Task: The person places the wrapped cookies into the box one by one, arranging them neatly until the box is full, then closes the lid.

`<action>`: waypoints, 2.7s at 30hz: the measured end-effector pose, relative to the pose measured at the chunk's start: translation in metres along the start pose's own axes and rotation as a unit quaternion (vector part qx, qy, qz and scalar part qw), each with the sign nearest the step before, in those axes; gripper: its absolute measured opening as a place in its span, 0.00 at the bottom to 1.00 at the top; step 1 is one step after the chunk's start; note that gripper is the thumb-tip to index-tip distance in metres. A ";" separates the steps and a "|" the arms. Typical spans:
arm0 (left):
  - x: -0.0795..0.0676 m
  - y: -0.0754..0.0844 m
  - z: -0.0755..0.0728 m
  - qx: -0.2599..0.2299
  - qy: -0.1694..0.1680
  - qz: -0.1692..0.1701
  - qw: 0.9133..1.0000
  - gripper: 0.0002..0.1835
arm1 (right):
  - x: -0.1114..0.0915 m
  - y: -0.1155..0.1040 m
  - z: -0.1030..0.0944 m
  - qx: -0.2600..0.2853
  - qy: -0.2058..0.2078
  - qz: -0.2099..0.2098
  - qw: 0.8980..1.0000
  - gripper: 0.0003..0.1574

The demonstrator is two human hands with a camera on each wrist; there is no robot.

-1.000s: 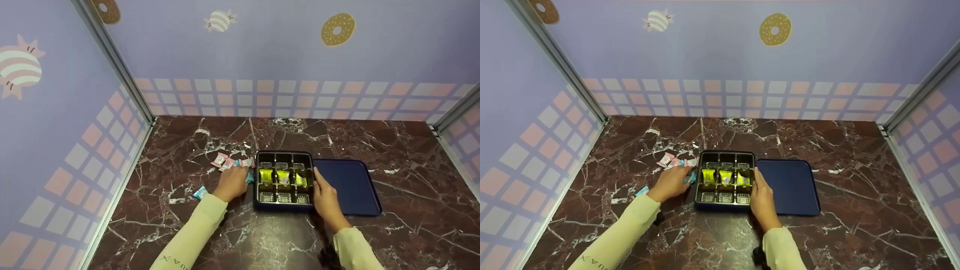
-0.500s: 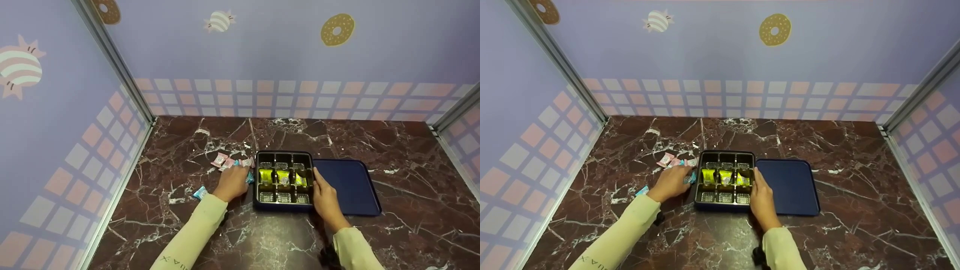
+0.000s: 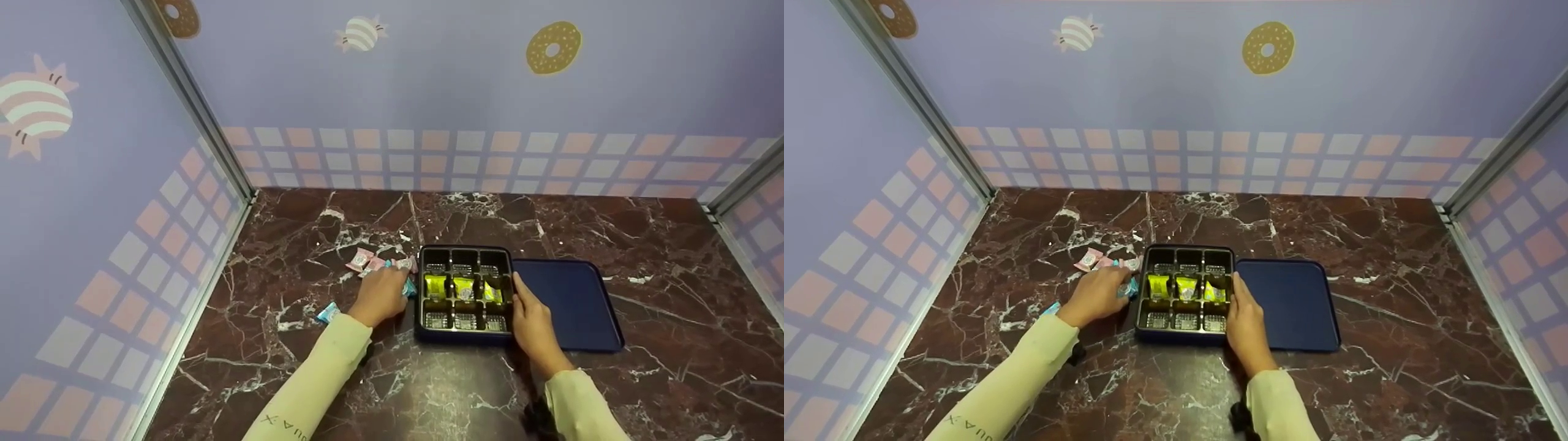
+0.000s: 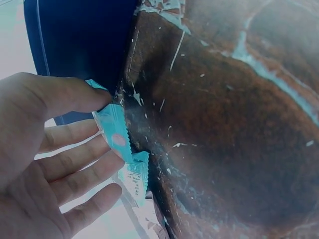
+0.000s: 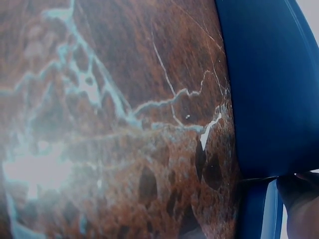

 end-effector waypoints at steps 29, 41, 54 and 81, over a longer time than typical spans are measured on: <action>0.002 0.000 -0.017 0.018 0.041 0.011 0.999 0.08 | 0.001 -0.001 0.000 0.003 -0.029 0.012 1.000 0.31; 0.004 0.000 -0.023 0.020 0.029 -0.003 0.999 0.11 | 0.001 0.000 -0.001 0.007 -0.013 -0.002 1.000 0.31; 0.006 0.005 -0.027 0.033 0.039 0.008 0.999 0.13 | 0.000 0.000 0.000 0.007 -0.018 0.004 1.000 0.31; 0.016 0.023 -0.029 0.039 0.079 0.025 0.996 0.14 | 0.001 0.000 0.000 0.009 -0.017 0.007 1.000 0.31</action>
Point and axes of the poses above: each hand's wrist, its own x-axis towards the middle knuckle, its own z-axis out of the palm, y = z × x, the point moved 3 cm from there along x, towards the middle knuckle, and after that the axes turned 8 degrees about -x, right-handed, at the moved point
